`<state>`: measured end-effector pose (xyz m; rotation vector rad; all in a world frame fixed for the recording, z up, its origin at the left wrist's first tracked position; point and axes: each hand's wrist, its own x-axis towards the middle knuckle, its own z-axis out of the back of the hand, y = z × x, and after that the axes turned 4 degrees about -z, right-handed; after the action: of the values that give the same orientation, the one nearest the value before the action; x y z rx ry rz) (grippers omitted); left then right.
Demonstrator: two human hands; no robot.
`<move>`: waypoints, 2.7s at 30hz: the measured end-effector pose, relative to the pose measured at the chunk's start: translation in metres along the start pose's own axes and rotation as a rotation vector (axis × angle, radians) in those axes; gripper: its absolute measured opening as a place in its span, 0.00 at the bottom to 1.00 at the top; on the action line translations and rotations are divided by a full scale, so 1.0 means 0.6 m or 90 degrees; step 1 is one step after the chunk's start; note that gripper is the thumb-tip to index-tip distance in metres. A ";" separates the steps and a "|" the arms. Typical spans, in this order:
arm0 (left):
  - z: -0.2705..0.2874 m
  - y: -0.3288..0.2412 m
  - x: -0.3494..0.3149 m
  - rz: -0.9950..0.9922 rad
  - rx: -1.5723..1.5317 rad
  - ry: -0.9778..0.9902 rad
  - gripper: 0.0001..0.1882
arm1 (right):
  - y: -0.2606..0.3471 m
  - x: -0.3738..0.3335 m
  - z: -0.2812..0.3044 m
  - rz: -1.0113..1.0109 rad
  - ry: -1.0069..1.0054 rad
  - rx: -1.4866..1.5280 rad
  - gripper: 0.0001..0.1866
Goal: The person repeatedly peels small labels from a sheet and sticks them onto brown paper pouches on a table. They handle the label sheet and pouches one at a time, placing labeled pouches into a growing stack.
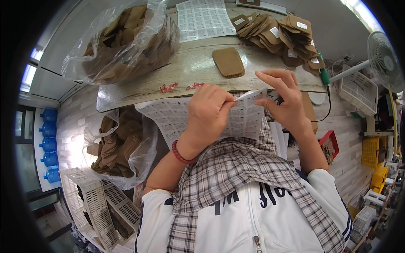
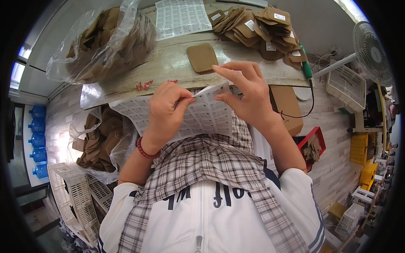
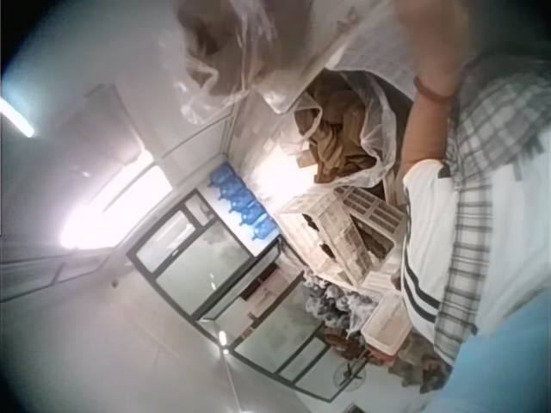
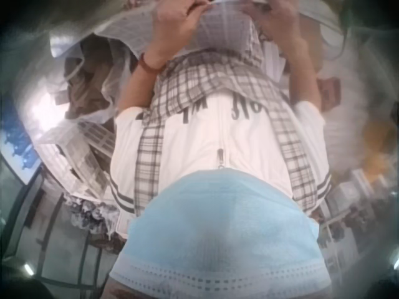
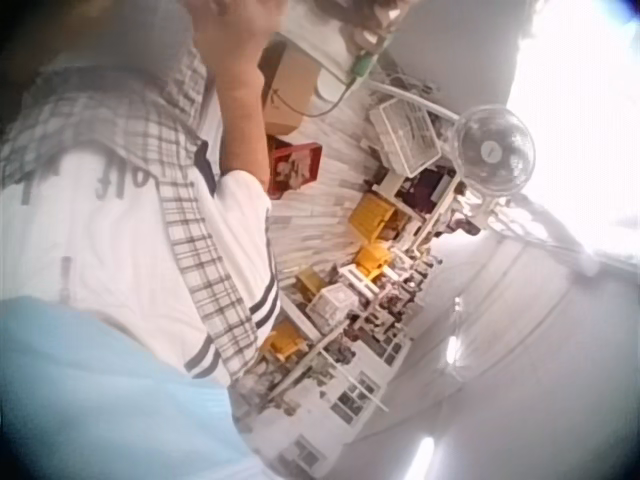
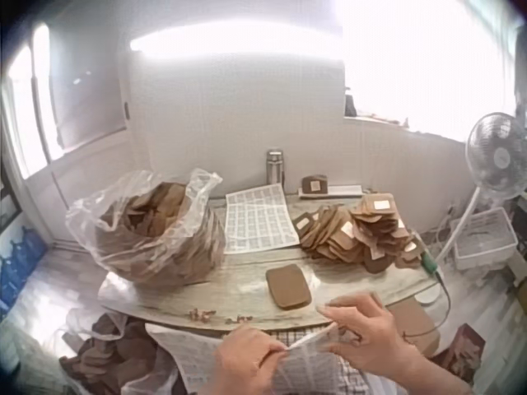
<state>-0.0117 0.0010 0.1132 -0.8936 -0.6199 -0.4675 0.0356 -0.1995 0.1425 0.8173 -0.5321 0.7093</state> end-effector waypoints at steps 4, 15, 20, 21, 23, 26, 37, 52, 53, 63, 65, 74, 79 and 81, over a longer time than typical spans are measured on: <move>-0.006 -0.014 0.010 -0.058 0.014 -0.018 0.07 | 0.009 -0.008 -0.014 0.064 0.004 -0.041 0.11; 0.083 0.011 -0.010 -0.153 0.188 0.059 0.15 | -0.009 -0.018 0.003 0.054 0.042 -0.022 0.06; 0.075 0.011 0.000 -0.168 0.152 0.076 0.10 | -0.014 -0.018 0.012 0.031 0.054 -0.022 0.06; 0.073 0.010 0.000 -0.167 0.152 0.079 0.09 | -0.016 -0.017 0.013 0.030 0.056 -0.023 0.06; 0.069 0.007 -0.003 -0.164 0.154 0.083 0.07 | -0.019 -0.017 0.014 0.034 0.050 -0.045 0.06; 0.065 0.005 -0.008 -0.150 0.184 0.081 0.06 | -0.002 -0.013 0.000 0.056 0.008 -0.097 0.07; 0.141 -0.010 -0.015 -0.144 0.351 0.024 0.18 | 0.016 -0.023 -0.060 0.048 -0.029 0.020 0.08; 0.203 0.033 -0.029 -0.075 0.124 0.267 0.06 | -0.003 0.002 -0.031 0.047 0.089 0.113 0.07; 0.208 0.032 -0.028 -0.038 0.069 0.291 0.07 | 0.000 0.001 -0.029 0.039 0.098 0.115 0.07; 0.161 -0.046 -0.023 -0.084 0.374 0.085 0.13 | 0.044 0.013 -0.051 0.066 0.127 0.081 0.09; 0.128 -0.044 -0.025 -0.116 0.325 0.025 0.10 | 0.049 0.015 -0.052 0.055 0.122 0.088 0.09; 0.118 0.011 -0.013 0.011 0.139 0.160 0.07 | 0.043 0.010 -0.064 0.029 0.114 0.104 0.07; 0.092 -0.017 0.001 -0.101 0.233 0.046 0.06 | 0.045 0.017 -0.076 0.031 0.099 0.100 0.06; 0.075 0.005 -0.020 -0.040 0.136 0.041 0.05 | 0.042 0.018 -0.074 0.046 0.118 0.069 0.07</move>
<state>-0.0322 0.0417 0.1245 -0.6555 -0.6275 -0.4744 0.0308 -0.1478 0.1355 0.8261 -0.3604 0.8766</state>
